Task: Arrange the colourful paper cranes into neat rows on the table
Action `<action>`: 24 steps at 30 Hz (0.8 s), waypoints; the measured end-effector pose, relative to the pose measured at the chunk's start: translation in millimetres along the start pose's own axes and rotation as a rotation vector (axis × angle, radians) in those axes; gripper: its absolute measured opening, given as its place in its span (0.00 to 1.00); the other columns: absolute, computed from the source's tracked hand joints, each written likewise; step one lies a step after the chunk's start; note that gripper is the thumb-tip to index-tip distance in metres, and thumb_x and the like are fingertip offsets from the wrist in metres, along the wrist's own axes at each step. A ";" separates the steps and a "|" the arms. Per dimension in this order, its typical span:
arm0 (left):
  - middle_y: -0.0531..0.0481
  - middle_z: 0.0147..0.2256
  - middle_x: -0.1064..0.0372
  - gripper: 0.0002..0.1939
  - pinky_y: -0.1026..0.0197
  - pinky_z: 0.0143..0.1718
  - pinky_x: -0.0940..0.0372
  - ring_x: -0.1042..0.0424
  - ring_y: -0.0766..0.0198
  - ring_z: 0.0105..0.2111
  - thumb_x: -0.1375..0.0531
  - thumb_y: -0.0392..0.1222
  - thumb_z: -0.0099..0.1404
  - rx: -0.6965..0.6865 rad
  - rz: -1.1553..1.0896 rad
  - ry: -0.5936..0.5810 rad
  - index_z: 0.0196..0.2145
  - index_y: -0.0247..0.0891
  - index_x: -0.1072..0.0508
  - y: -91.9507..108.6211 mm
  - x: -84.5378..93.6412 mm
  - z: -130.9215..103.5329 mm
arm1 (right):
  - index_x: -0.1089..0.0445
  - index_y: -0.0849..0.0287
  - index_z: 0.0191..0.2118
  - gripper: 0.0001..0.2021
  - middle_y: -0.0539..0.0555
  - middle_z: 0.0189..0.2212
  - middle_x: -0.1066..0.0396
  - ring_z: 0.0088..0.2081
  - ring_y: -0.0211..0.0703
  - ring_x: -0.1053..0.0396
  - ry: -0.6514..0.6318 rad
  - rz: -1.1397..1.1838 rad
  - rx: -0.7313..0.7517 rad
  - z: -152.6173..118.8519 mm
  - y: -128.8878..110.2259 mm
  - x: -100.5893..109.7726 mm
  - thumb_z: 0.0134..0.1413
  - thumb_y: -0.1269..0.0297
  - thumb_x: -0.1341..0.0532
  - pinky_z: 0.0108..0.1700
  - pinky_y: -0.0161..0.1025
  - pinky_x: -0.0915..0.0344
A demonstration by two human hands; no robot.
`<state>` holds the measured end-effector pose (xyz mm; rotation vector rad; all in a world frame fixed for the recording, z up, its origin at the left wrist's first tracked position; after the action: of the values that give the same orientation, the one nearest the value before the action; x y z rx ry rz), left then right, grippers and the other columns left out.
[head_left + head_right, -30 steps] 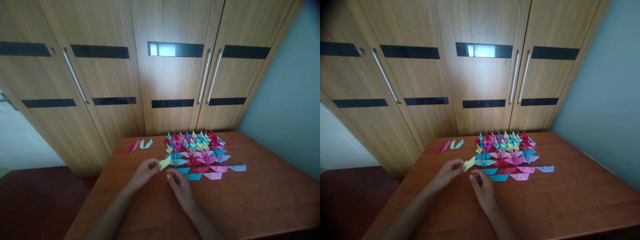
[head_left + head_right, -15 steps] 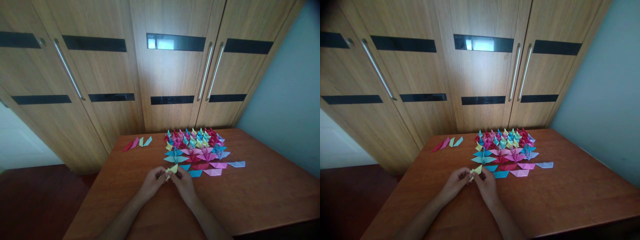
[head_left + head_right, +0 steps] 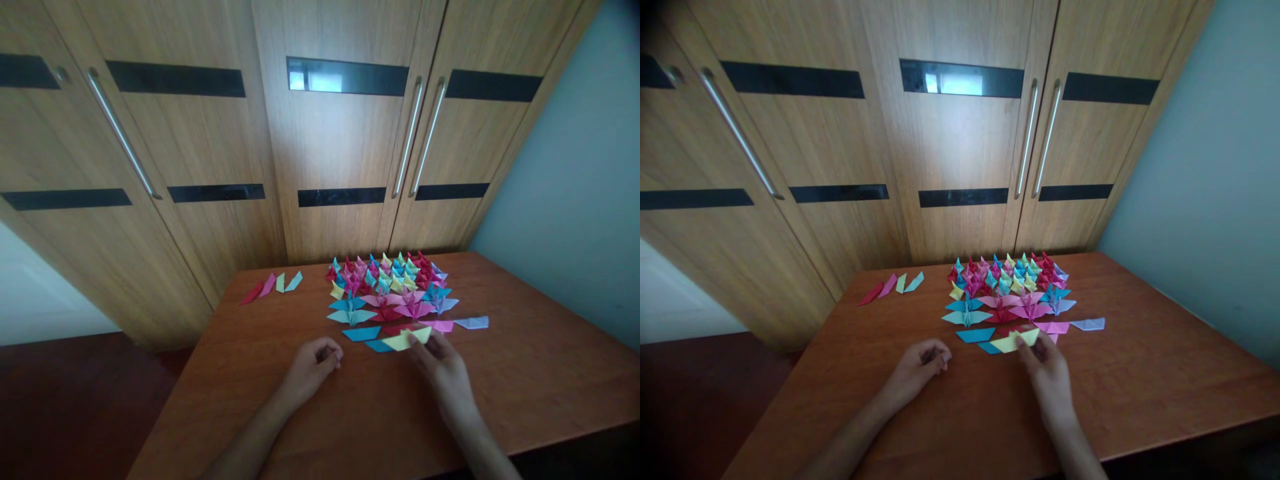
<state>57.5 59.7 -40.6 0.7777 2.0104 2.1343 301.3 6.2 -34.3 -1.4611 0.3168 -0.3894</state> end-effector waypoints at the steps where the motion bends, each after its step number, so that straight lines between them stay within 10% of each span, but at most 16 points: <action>1: 0.53 0.24 0.32 0.10 0.66 0.28 0.43 0.36 0.67 0.25 0.44 0.45 0.61 -0.001 0.002 -0.002 0.29 0.35 0.29 -0.6 -0.5 0.3 | 0.32 0.58 0.44 0.23 0.52 0.31 0.27 0.32 0.42 0.31 0.050 -0.033 0.015 6.3 0.7 22.2 0.45 0.49 0.37 0.31 0.34 0.36; 9: 0.54 0.23 0.33 0.09 0.66 0.28 0.44 0.37 0.67 0.25 0.44 0.43 0.61 -0.015 0.031 -0.010 0.28 0.36 0.30 -0.3 -3.7 1.8 | 0.31 0.60 0.42 0.26 0.62 0.35 0.26 0.38 0.58 0.29 0.295 -0.881 -0.114 43.2 30.6 160.5 0.45 0.42 0.44 0.35 0.44 0.35; 24: 0.53 0.23 0.33 0.09 0.66 0.28 0.44 0.36 0.66 0.25 0.45 0.43 0.61 -0.011 0.068 -0.020 0.28 0.36 0.29 2.3 -3.2 1.1 | 0.34 0.57 0.45 0.27 0.63 0.43 0.35 0.46 0.56 0.33 0.191 -1.287 -0.096 65.4 45.1 152.1 0.54 0.41 0.56 0.43 0.48 0.36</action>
<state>61.4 59.1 -39.3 0.8741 1.9891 2.1622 469.2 0.7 -69.3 -1.5692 -0.5256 -1.5553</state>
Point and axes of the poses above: each hand's wrist, its own z-axis towards the middle knuckle, its own x-axis out of the back of the hand, y = z × x, the point moved 7 cm from there along z, towards the middle knuckle
